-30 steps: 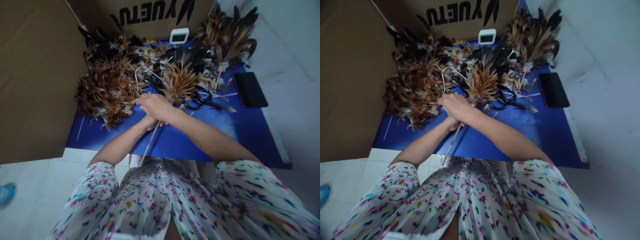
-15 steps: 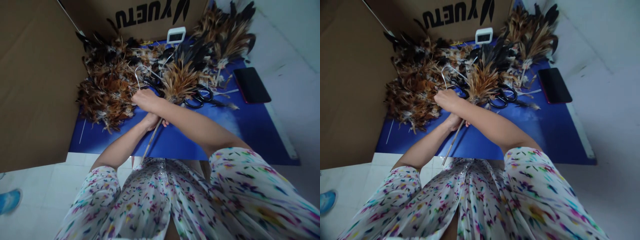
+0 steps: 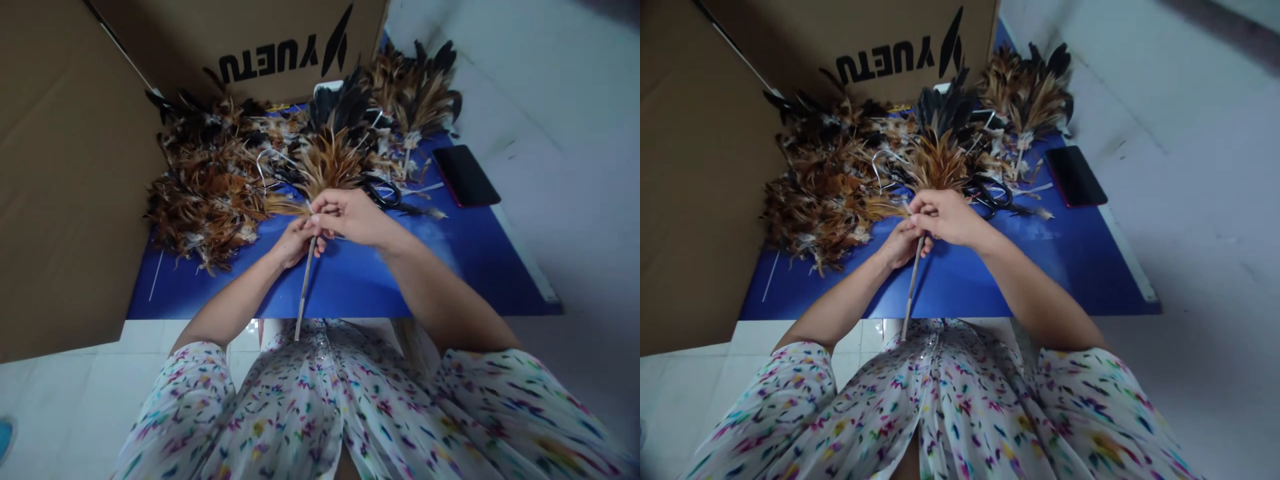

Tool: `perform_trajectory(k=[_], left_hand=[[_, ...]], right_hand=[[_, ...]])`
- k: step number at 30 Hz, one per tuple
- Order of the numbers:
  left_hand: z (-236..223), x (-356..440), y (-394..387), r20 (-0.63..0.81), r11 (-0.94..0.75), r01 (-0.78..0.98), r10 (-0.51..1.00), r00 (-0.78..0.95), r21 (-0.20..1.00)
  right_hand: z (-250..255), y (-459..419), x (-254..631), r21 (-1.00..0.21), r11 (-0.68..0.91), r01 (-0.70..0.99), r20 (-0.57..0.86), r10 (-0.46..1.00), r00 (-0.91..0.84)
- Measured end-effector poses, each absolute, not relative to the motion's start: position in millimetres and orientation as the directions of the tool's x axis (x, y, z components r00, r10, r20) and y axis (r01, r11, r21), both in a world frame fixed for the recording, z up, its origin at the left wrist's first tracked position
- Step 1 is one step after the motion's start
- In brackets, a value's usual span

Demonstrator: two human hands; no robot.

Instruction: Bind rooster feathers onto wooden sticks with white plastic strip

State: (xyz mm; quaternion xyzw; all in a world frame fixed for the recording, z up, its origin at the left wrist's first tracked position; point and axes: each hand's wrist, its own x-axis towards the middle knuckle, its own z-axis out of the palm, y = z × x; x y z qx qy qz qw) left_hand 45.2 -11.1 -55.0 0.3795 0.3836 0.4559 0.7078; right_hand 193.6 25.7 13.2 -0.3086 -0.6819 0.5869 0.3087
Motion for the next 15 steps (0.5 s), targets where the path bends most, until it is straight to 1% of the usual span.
perform_trajectory(k=[1,4,5,7,10,15], left_hand=[[-54,45,-11,-0.191,0.293,-0.355,0.936,0.295,0.888],[-51,46,-12,-0.184,0.281,-0.358,0.942,0.282,0.89],[-50,46,-12,-0.187,0.279,-0.357,0.944,0.272,0.891],[-49,47,-12,-0.196,0.276,-0.355,0.949,0.246,0.893],[-48,48,-13,-0.187,0.259,-0.365,0.957,0.22,0.894],[-44,47,-14,-0.137,0.219,-0.432,0.967,0.213,0.875]], right_hand=[[9,24,202,-0.994,0.105,0.018,0.077,0.826,-0.558],[-4,23,221,-0.98,0.145,-0.137,0.182,0.934,-0.309],[-9,24,226,-0.97,0.152,-0.189,0.195,0.952,-0.235],[-19,25,230,-0.953,0.132,-0.272,0.174,0.975,-0.139],[-29,27,231,-0.935,0.065,-0.348,0.11,0.988,-0.111],[-33,26,224,-0.91,0.034,-0.413,0.095,0.987,-0.128]])
